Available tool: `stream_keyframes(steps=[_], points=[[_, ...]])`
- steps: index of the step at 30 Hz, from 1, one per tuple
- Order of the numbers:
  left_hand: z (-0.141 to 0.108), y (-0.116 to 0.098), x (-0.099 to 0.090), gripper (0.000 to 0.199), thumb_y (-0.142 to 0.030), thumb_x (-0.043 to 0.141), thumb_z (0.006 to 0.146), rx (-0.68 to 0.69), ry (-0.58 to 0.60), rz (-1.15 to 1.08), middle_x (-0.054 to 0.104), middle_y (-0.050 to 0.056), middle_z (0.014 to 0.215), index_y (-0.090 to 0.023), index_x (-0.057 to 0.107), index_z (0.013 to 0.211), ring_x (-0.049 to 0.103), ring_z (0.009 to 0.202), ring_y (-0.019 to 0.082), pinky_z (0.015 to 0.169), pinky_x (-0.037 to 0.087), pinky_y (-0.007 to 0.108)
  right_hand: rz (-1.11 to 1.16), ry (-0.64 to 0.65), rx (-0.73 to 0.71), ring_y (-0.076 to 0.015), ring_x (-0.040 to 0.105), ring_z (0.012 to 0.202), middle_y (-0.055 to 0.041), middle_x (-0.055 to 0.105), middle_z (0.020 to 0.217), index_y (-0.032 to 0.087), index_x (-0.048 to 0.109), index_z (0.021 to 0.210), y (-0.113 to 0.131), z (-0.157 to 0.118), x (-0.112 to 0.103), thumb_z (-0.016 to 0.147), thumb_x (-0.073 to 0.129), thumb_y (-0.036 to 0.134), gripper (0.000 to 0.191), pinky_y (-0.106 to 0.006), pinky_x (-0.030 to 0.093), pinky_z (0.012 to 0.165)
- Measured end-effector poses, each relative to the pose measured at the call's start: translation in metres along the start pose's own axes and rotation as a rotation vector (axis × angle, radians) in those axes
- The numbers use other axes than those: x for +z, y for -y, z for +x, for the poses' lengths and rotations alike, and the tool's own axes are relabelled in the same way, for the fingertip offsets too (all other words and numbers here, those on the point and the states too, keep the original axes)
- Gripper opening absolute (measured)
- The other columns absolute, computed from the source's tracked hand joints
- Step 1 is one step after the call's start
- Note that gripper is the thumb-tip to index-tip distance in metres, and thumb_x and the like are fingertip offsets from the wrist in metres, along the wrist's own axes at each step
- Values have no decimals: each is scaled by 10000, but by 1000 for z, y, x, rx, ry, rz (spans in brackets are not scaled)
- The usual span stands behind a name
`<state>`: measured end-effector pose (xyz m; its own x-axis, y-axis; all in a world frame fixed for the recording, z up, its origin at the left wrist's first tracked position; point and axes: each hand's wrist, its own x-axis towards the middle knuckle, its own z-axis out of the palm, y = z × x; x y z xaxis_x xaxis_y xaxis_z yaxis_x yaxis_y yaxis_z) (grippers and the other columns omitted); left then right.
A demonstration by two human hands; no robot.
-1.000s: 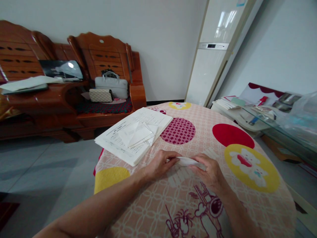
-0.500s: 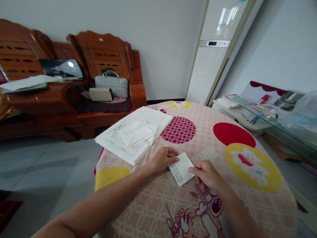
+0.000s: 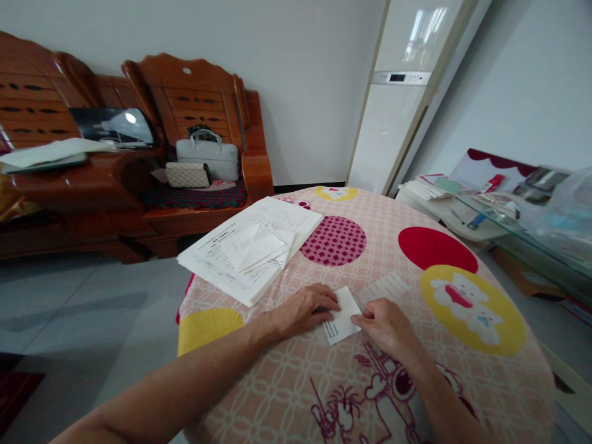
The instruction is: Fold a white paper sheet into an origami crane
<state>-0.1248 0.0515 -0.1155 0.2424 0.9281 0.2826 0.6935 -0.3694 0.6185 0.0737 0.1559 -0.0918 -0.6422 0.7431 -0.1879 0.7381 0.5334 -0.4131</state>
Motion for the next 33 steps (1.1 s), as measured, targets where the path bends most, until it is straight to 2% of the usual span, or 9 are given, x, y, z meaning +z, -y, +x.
stream_keyframes(steps=[2, 4, 6, 9, 12, 21, 25, 28, 33], points=[[-1, 1, -2, 234, -242, 591, 890, 10, 12, -2, 655, 93, 1112, -183, 691, 1093, 594, 1032, 200, 921, 466, 309, -62, -63, -12, -179, 549, 609, -33, 610, 619, 180, 605, 632, 3, -3, -3, 754, 680, 292, 182, -283, 324, 567], [-1, 0, -2, 239, -253, 571, 902, 9, 11, 10, 654, 97, 1117, -188, 693, 1097, 594, 1033, 204, 921, 467, 312, -120, -139, -113, -214, 584, 730, -63, 652, 761, 170, 640, 771, 6, -7, -4, 719, 706, 195, 87, -302, 376, 639], [-1, -2, -1, 245, -251, 553, 912, 5, 5, 28, 654, 103, 1116, -184, 692, 1102, 593, 1035, 206, 922, 467, 313, -123, -165, -277, -234, 582, 862, -86, 650, 893, 157, 645, 878, 9, -11, -3, 708, 676, 79, 190, -319, 411, 736], [-2, -6, -2, 247, -232, 520, 926, 32, 16, 51, 656, 107, 1116, -185, 698, 1092, 593, 1036, 205, 920, 461, 311, -6, -61, -488, -206, 564, 936, -71, 623, 959, 167, 650, 920, 13, -14, 0, 729, 603, -10, 265, -299, 427, 812], [-4, -7, -5, 245, -206, 501, 933, 83, 51, 50, 662, 101, 1130, -200, 708, 1063, 596, 1044, 202, 929, 448, 314, 81, 34, -581, -188, 557, 950, -51, 604, 993, 183, 649, 966, 11, -15, 1, 749, 634, 25, 270, -286, 436, 826], [-8, -9, -17, 183, -196, 603, 869, 104, 117, -67, 663, 81, 1059, -194, 698, 1025, 593, 1011, 195, 908, 448, 292, -54, 23, -694, -183, 540, 885, -36, 584, 900, 176, 664, 813, 4, -13, 3, 796, 673, 107, 71, -285, 417, 751], [-10, -17, -16, 272, -289, 718, 784, 61, 126, 3, 646, 84, 1050, -187, 676, 1033, 586, 1000, 217, 869, 461, 291, 5, 17, -684, -157, 546, 810, -36, 591, 839, 173, 679, 759, 7, -13, 1, 876, 563, 108, 177, -262, 405, 699], [-11, -21, -13, 188, -269, 683, 807, 36, 109, 58, 647, 84, 1000, -169, 662, 965, 590, 957, 207, 823, 466, 277, 82, 15, -664, -151, 552, 793, -36, 601, 831, 175, 681, 748, 6, -11, 1, 882, 538, 104, 208, -259, 413, 702], [-11, -22, -11, 58, -186, 595, 848, 30, 71, 52, 658, 73, 935, -161, 640, 874, 599, 909, 179, 806, 460, 260, 124, 27, -643, -184, 566, 861, -39, 620, 879, 185, 695, 817, 1, -9, 3, 765, 698, 142, 67, -290, 431, 766]])
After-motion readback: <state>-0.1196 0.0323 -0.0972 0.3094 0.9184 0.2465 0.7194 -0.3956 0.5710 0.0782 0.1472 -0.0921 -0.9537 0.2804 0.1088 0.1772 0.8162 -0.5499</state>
